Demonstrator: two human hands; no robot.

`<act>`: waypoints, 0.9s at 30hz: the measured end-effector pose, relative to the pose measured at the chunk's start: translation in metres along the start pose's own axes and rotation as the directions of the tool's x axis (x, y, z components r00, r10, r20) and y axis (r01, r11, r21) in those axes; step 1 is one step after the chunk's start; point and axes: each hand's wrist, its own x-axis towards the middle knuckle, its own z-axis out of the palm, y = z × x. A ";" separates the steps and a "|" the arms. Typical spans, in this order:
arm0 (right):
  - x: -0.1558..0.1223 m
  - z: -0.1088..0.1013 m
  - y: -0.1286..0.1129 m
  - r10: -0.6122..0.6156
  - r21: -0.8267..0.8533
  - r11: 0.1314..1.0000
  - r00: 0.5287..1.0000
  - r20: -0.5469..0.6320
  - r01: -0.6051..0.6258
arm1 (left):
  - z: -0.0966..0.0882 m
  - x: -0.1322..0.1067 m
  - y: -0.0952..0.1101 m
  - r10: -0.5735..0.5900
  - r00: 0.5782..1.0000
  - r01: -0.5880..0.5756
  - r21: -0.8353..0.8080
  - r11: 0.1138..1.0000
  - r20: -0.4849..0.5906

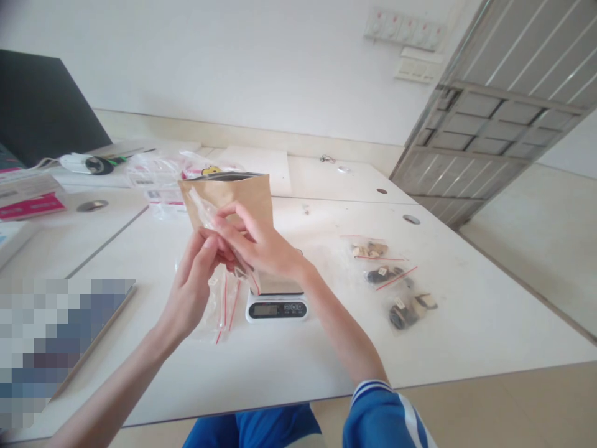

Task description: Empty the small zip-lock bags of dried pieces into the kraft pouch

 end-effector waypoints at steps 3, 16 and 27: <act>0.000 -0.001 0.001 -0.036 0.014 0.999 0.998 0.058 0.036 | 0.001 0.006 -0.001 -0.026 0.998 0.023 -0.054 0.998 -0.060; -0.001 -0.006 0.007 -0.001 -0.065 0.998 0.974 0.225 0.016 | -0.010 0.007 -0.003 -0.075 0.996 0.080 0.126 0.989 -0.041; 0.004 -0.039 0.014 0.039 -0.279 0.958 0.996 -0.081 -0.060 | -0.036 -0.019 -0.009 -0.086 0.985 0.127 0.293 0.948 -0.146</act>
